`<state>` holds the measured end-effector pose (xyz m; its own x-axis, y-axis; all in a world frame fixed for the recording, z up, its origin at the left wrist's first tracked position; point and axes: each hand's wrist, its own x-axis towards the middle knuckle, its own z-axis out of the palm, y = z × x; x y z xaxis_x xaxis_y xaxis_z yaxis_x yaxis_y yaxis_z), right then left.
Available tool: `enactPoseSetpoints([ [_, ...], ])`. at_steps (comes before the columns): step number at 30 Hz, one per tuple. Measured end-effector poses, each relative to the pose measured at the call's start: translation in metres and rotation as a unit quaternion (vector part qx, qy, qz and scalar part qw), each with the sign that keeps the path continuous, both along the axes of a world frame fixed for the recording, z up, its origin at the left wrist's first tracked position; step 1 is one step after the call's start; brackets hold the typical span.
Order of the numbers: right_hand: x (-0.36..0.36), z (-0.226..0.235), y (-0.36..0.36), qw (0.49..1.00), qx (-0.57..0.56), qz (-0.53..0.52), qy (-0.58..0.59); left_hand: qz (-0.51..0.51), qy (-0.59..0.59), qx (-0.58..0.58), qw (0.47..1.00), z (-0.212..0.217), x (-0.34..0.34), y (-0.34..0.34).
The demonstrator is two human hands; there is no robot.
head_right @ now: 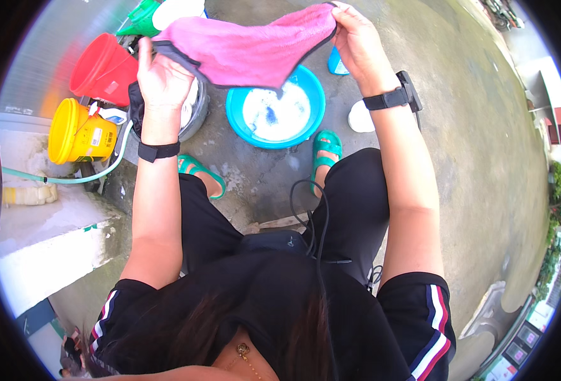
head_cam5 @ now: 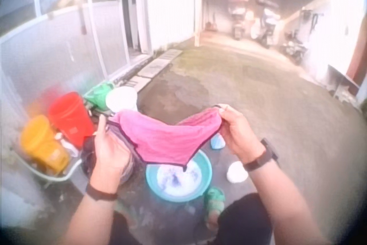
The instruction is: The person washes clothes by hand, scrubbing garments and cloths in a basin of soapy water and wringing them out.
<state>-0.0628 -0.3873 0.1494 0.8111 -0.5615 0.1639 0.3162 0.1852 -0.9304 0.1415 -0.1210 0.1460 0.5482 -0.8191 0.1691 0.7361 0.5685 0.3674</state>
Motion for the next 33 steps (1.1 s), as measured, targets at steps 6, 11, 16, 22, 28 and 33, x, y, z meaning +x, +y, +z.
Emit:
enactPoseSetpoints([
  [6,0.025,-0.013,0.023,0.993,0.078,0.087,-0.011,0.06,-0.279,0.242,0.927,-0.087,-0.008,-0.038],
  [11,0.014,-0.041,0.018,0.988,0.068,0.093,0.098,-0.117,-0.009,0.145,0.982,-0.06,-0.032,-0.068],
  [16,0.006,-0.028,0.007,0.984,0.159,0.077,0.027,-0.104,0.035,0.116,0.987,-0.041,-0.029,-0.065],
  [22,0.01,-0.048,-0.013,0.987,0.141,0.08,0.006,0.037,-0.571,0.288,0.768,-0.104,-0.01,-0.085],
  [28,0.0,-0.042,0.001,0.982,0.163,0.069,0.064,-0.1,-0.426,0.211,0.874,-0.027,-0.029,-0.069],
  [33,0.0,-0.058,0.003,0.963,0.015,0.032,0.268,-0.067,-0.339,0.393,0.852,-0.044,0.005,-0.045],
])
